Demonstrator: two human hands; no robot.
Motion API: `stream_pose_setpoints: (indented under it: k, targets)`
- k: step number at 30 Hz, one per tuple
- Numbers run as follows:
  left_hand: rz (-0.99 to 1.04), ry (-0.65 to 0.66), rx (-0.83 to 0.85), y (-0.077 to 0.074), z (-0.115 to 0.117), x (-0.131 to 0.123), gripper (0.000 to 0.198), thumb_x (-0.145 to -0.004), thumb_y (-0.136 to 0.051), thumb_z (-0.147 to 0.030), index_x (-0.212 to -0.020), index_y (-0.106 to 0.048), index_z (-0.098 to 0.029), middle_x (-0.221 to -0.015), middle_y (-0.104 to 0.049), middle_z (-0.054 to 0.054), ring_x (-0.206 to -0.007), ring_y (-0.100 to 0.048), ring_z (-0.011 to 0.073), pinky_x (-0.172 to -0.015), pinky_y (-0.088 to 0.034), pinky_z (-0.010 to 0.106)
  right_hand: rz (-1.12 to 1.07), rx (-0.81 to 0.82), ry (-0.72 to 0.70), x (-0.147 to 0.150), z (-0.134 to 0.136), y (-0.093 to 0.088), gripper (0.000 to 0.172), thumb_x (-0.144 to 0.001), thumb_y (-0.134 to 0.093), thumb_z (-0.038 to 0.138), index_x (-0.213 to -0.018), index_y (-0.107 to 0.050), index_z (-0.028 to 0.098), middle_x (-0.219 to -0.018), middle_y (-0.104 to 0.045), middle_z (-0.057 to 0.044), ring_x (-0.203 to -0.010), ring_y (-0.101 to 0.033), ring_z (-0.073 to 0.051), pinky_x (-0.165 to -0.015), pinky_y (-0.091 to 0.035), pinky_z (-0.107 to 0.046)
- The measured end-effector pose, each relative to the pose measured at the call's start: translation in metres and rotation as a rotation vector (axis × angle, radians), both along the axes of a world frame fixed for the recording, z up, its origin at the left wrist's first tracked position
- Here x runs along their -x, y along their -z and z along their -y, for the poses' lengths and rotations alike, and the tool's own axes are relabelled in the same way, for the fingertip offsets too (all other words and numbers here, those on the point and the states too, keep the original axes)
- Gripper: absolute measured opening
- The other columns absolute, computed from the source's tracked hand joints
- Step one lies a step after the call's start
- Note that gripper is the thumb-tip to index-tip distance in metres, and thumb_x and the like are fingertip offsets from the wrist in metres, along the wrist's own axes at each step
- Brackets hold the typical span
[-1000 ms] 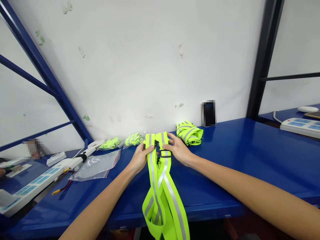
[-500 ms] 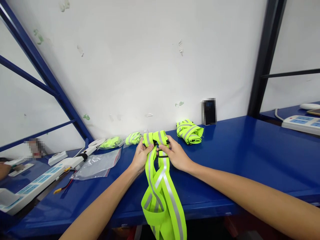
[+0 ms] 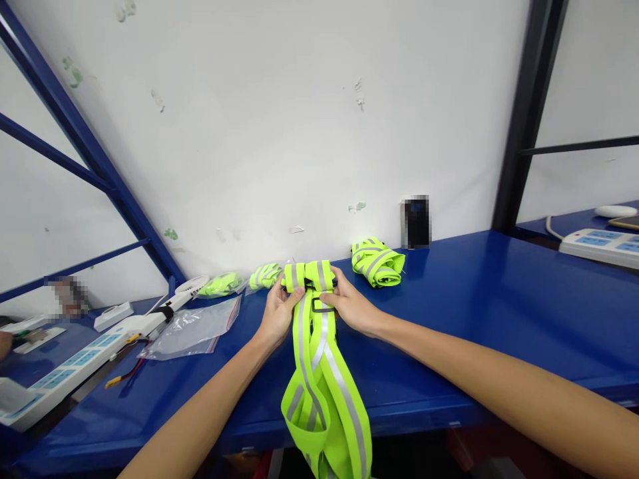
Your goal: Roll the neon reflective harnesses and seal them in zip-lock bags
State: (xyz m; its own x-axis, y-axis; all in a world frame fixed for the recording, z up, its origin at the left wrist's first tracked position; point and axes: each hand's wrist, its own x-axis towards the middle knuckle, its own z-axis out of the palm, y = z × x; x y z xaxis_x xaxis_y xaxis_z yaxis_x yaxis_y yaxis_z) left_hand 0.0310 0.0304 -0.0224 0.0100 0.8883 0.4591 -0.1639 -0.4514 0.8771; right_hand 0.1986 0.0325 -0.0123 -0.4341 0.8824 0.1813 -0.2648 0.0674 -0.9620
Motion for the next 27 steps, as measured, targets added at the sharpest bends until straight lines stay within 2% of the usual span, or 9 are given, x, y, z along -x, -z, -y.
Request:
stream_pose_setpoints:
  k: [2,6,10,13,16,18,20,24,27]
  targets:
    - [-0.041,-0.011,-0.034,-0.001,0.001,0.0,0.042,-0.078,-0.072,-0.03,-0.116,-0.059,-0.019,-0.113,-0.067,0.007,-0.101,-0.064,0.0217,-0.088,-0.051,0.032,-0.021,0.018,-0.001,0.001,0.002,0.001,0.07,-0.077,-0.065,0.022,-0.137,-0.031,0.029,-0.09,-0.065,0.002,-0.072,-0.063,-0.017,-0.063,-0.05,-0.028]
    - [-0.091,-0.023,-0.067,-0.005,0.001,0.003,0.041,-0.077,-0.073,-0.028,-0.114,-0.06,-0.021,-0.109,-0.066,0.006,-0.096,-0.064,0.0204,-0.084,-0.051,0.03,-0.116,0.022,0.002,0.003,0.007,-0.001,0.073,-0.077,-0.065,0.019,-0.14,-0.032,0.036,-0.105,-0.064,0.001,-0.09,-0.064,-0.018,-0.08,-0.053,-0.032]
    - [-0.176,-0.045,-0.112,-0.011,0.0,0.011,0.028,-0.075,-0.072,-0.026,-0.101,-0.064,-0.02,-0.1,-0.066,0.004,-0.089,-0.062,0.0183,-0.077,-0.049,0.027,-0.147,0.177,-0.15,-0.001,0.013,-0.013,0.052,-0.077,-0.063,0.02,-0.125,-0.05,0.031,-0.109,-0.065,-0.001,-0.098,-0.064,-0.02,-0.084,-0.053,-0.034]
    - [-0.2,-0.069,-0.125,-0.012,-0.003,0.015,0.022,-0.075,-0.071,-0.024,-0.095,-0.065,-0.019,-0.093,-0.066,0.004,-0.083,-0.061,0.0172,-0.074,-0.048,0.026,-0.186,0.241,-0.294,-0.006,0.013,-0.021,0.033,-0.084,-0.057,0.032,-0.116,-0.059,0.024,-0.111,-0.066,-0.006,-0.1,-0.064,-0.022,-0.087,-0.052,-0.037]
    - [-0.213,-0.08,-0.143,-0.012,-0.004,0.017,0.017,-0.073,-0.069,-0.02,-0.09,-0.067,-0.019,-0.093,-0.068,0.005,-0.085,-0.062,0.0187,-0.077,-0.047,0.028,-0.186,0.239,-0.257,-0.007,0.01,-0.022,0.031,-0.082,-0.06,0.029,-0.112,-0.062,0.021,-0.112,-0.067,-0.007,-0.102,-0.064,-0.022,-0.09,-0.05,-0.036]
    - [-0.212,-0.06,-0.13,-0.012,-0.004,0.017,0.015,-0.07,-0.067,-0.016,-0.085,-0.069,-0.018,-0.1,-0.068,0.007,-0.093,-0.062,0.0212,-0.082,-0.047,0.031,-0.173,0.223,-0.19,-0.006,0.007,-0.021,0.037,-0.075,-0.065,0.017,-0.111,-0.062,0.02,-0.11,-0.068,-0.006,-0.1,-0.064,-0.021,-0.09,-0.05,-0.034]
    - [-0.174,0.009,-0.073,-0.012,-0.003,0.018,0.021,-0.067,-0.064,-0.014,-0.087,-0.07,-0.019,-0.113,-0.067,0.007,-0.103,-0.061,0.0237,-0.087,-0.046,0.033,-0.173,0.223,-0.134,-0.006,0.004,-0.02,0.046,-0.07,-0.066,0.009,-0.114,-0.06,0.02,-0.103,-0.07,-0.005,-0.093,-0.066,-0.019,-0.086,-0.051,-0.032]
    - [0.006,0.235,0.088,-0.013,0.001,0.018,0.039,-0.071,-0.062,-0.025,-0.109,-0.067,-0.019,-0.126,-0.062,0.008,-0.109,-0.06,0.0283,-0.089,-0.049,0.037,-0.19,0.216,-0.026,-0.007,-0.004,-0.017,0.072,-0.065,-0.066,0.003,-0.132,-0.047,0.023,-0.088,-0.071,-0.002,-0.08,-0.067,-0.018,-0.078,-0.052,-0.032]
    - [0.079,0.219,0.168,-0.008,0.001,0.011,0.06,-0.075,-0.069,-0.028,-0.131,-0.05,-0.025,-0.117,-0.066,0.007,-0.103,-0.065,0.0257,-0.086,-0.052,0.038,-0.192,0.191,0.008,-0.009,-0.01,-0.013,0.081,-0.06,-0.067,0.0,-0.134,-0.044,0.024,-0.095,-0.071,-0.003,-0.083,-0.068,-0.019,-0.078,-0.053,-0.032]
